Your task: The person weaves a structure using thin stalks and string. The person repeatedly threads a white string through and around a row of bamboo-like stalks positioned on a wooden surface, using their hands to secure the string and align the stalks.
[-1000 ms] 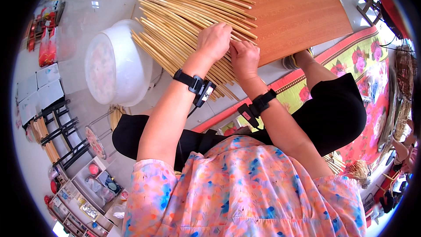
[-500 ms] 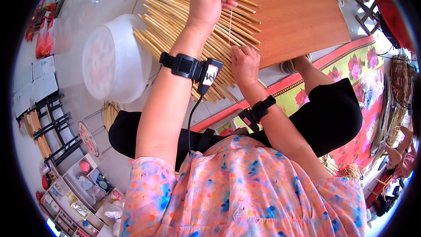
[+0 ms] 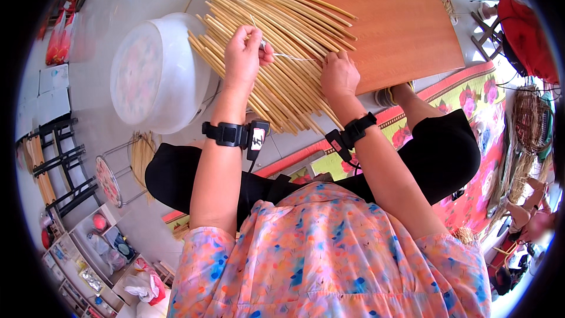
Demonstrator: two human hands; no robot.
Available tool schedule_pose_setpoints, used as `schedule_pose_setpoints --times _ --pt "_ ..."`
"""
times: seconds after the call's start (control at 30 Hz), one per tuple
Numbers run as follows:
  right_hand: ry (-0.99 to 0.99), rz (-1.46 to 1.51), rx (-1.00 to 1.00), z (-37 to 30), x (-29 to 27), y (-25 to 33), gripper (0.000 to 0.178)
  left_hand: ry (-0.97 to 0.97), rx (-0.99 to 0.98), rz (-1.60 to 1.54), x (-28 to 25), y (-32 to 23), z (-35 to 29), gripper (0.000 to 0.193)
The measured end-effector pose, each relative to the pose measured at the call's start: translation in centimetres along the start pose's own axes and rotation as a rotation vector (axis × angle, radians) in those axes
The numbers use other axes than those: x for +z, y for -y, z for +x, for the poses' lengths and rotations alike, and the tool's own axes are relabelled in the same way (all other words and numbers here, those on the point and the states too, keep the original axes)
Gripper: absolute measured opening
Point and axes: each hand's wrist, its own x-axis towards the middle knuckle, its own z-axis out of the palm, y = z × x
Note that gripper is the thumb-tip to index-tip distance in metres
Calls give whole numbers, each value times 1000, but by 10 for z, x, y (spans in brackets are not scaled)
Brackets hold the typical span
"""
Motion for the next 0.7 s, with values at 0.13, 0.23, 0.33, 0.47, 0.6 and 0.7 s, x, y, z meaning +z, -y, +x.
schedule_pose_setpoints --times 0.13,0.23,0.33,0.47,0.6,0.7 --pt "-13 -156 -64 -1 5 1 8 12 -76 159 12 22 -15 14" --pt "3 -106 -83 -3 4 3 9 87 -99 238 23 40 -21 14" --pt "61 -120 -87 -2 -2 6 8 153 -70 323 33 64 -20 12" --pt "-25 -195 -69 2 9 3 8 200 -4 442 44 82 -22 13" --pt "-44 -103 -36 -1 4 6 10 157 148 559 49 86 -25 17" --pt "-18 11 -32 -1 1 4 14 101 219 518 50 93 -27 18"
